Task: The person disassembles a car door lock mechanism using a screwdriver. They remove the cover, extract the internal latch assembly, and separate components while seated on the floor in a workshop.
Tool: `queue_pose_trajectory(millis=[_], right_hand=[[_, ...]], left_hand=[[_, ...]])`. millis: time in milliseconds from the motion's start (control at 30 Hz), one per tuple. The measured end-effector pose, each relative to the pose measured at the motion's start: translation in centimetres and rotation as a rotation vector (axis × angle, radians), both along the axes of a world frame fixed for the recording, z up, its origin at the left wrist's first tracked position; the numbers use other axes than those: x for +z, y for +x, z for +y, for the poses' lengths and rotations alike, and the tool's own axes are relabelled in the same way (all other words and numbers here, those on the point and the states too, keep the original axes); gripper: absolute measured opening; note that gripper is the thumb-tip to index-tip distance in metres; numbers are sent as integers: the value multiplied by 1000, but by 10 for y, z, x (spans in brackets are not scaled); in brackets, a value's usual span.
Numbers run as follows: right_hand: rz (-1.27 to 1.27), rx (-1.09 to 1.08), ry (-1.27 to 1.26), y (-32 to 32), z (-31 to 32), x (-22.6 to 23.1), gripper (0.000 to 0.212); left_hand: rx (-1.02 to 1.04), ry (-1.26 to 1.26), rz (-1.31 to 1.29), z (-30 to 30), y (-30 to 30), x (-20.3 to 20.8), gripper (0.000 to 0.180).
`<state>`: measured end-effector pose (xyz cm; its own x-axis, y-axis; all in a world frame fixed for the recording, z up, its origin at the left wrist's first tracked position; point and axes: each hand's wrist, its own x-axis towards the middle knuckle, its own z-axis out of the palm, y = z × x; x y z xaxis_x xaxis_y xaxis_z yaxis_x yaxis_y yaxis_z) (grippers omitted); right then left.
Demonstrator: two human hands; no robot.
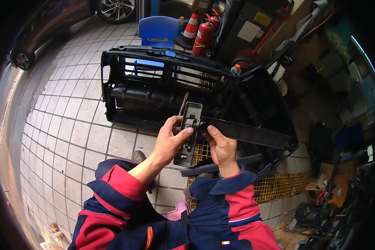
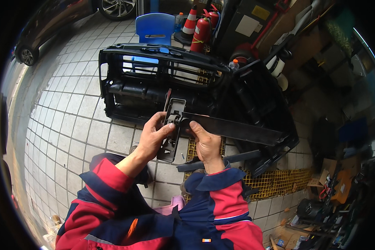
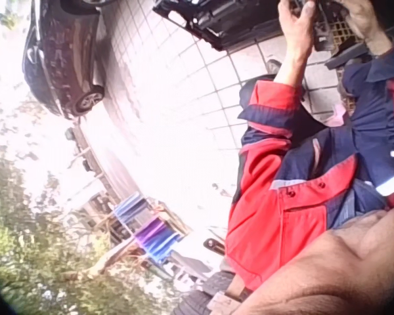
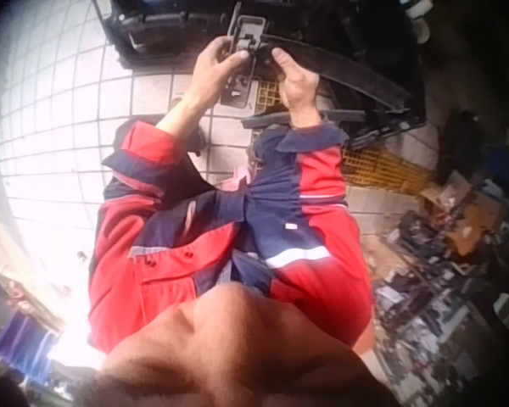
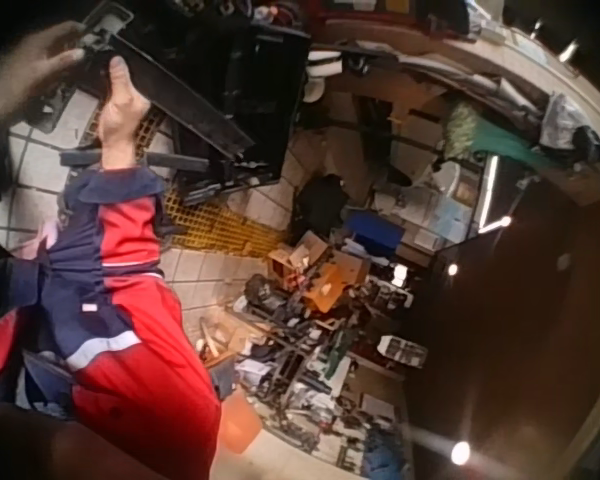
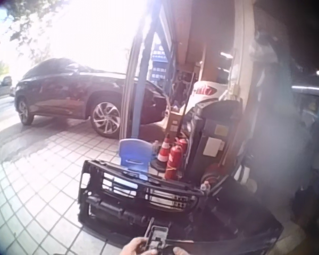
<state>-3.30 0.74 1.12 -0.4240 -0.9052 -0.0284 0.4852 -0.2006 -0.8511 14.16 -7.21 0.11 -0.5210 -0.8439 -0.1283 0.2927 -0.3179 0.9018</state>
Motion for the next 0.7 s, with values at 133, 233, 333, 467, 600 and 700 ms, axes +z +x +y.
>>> queue_pose_trajectory(millis=[133,233,333,467,600,700], right_hand=[[-170,86,-23,-4,-4,-6,27],[-134,136,-50,-7,-5,-5,29],[-49,145,-68,-7,-5,-3,29],[23,103,-67,-4,-5,-3,26],[29,26,-97,3,-9,0,22],[-36,-139,-41,10,-7,5,19]], left_hand=[[75,-211,-60,2,-3,-1,51],[72,-221,-91,2,1,1,51],[-8,-126,-42,3,6,3,55],[-24,-79,-52,1,10,5,58],[-33,-142,-80,5,6,5,54],[12,-313,-111,12,1,3,52]])
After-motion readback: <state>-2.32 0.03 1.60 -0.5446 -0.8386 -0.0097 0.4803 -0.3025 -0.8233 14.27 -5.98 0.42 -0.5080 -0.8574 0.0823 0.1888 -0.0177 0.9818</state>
